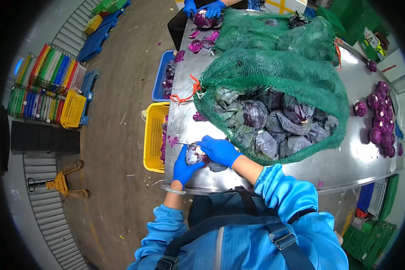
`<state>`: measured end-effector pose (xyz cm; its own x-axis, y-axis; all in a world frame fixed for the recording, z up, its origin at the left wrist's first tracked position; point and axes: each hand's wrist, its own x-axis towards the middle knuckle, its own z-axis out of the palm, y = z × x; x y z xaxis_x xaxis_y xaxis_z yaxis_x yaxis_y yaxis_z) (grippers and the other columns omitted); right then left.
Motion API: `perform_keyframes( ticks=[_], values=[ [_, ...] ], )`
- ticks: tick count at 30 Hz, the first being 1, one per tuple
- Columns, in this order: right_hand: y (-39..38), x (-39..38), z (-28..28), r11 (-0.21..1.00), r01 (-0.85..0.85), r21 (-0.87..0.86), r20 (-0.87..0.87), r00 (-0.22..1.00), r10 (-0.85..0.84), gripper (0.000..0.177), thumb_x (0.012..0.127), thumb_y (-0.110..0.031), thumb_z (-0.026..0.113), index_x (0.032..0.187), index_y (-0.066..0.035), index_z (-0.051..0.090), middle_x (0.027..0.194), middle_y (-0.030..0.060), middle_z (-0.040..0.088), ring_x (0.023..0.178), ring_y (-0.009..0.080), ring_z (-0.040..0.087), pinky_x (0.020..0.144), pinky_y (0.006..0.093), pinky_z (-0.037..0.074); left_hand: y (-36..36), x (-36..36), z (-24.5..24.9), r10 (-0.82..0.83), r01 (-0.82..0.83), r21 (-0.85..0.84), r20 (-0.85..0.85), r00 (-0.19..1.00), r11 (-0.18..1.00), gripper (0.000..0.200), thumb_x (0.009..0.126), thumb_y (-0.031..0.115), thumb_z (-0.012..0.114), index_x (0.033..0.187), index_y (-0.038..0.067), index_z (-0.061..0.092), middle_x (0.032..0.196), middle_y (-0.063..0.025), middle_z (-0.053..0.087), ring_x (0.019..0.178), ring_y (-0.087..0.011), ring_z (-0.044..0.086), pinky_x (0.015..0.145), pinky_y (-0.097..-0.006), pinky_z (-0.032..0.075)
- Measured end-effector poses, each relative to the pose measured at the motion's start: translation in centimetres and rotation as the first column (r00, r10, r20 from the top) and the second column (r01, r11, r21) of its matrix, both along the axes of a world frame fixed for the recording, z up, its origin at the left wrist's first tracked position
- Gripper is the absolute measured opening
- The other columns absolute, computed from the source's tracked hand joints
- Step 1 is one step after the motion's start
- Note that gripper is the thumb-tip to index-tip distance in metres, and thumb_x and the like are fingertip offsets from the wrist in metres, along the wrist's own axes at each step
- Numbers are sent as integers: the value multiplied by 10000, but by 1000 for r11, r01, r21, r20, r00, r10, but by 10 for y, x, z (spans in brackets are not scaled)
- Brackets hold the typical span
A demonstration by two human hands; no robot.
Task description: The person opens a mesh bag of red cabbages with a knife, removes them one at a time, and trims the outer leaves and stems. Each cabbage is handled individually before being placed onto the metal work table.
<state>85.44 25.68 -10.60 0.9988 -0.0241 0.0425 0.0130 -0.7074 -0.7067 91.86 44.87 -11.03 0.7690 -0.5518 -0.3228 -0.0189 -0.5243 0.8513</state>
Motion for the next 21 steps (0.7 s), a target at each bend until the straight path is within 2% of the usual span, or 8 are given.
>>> perform_keyframes(
  ticks=[5,7,10,13,15,17,19,21],
  values=[
    [-17,28,-50,964,255,-70,-173,949,-264,255,914,-235,507,1110,-126,629,989,164,615,856,385,614,751,475,500,3,1,-6,-112,110,27,155,982,994,994,663,186,847,1451,0,271,1411,-200,429,1277,-315,458,1041,-374,404],
    [-8,23,-31,962,239,129,-117,967,-224,249,865,-246,574,1062,-102,621,1009,189,629,911,394,616,800,471,495,13,1,-16,-164,165,13,225,961,986,1006,662,175,847,1458,6,256,1447,-189,385,1303,-308,428,1055,-372,390],
    [2,12,-9,981,190,-41,-199,961,-195,306,835,-217,599,1095,-57,573,1060,210,626,928,398,616,817,438,504,38,-7,-20,-147,159,-166,79,986,973,1022,626,107,861,1448,28,258,1458,-159,363,1310,-283,417,1066,-380,386],
    [-29,18,-45,890,432,147,-239,889,-391,306,826,-189,602,1088,-35,564,1027,236,626,915,400,616,821,432,507,53,-19,-14,-9,-8,-190,-83,996,982,939,611,80,870,1372,42,322,1339,-153,448,1229,-267,479,1041,-389,417],
    [-18,14,-55,940,305,155,-61,952,-299,354,835,-185,597,1143,-20,537,1138,236,571,944,399,605,829,429,500,55,-31,-20,124,-163,-179,-211,970,970,894,620,88,870,1337,43,339,1291,-153,468,1188,-260,502,1021,-389,436],
    [4,7,33,989,128,76,25,991,-130,401,831,-204,613,1174,-15,523,1207,215,532,967,398,598,834,419,496,53,-29,-19,79,-91,-128,-101,992,988,873,625,112,877,1313,41,344,1270,-158,473,1151,-253,521,979,-382,469],
    [19,-8,32,969,-53,240,78,996,35,503,796,-247,657,1227,-43,496,1284,187,459,982,380,596,822,422,498,43,-28,-11,34,-35,-47,-18,999,998,881,624,128,882,1315,39,343,1272,-159,474,1141,-253,528,958,-379,482],
    [21,-22,31,959,73,275,-140,990,-36,442,766,-304,695,1125,-69,587,1068,164,591,908,354,626,797,413,506,35,-31,-16,147,-165,-111,-154,977,980,888,624,157,888,1314,23,346,1264,-166,486,1130,-252,535,953,-370,477]
  ],
)
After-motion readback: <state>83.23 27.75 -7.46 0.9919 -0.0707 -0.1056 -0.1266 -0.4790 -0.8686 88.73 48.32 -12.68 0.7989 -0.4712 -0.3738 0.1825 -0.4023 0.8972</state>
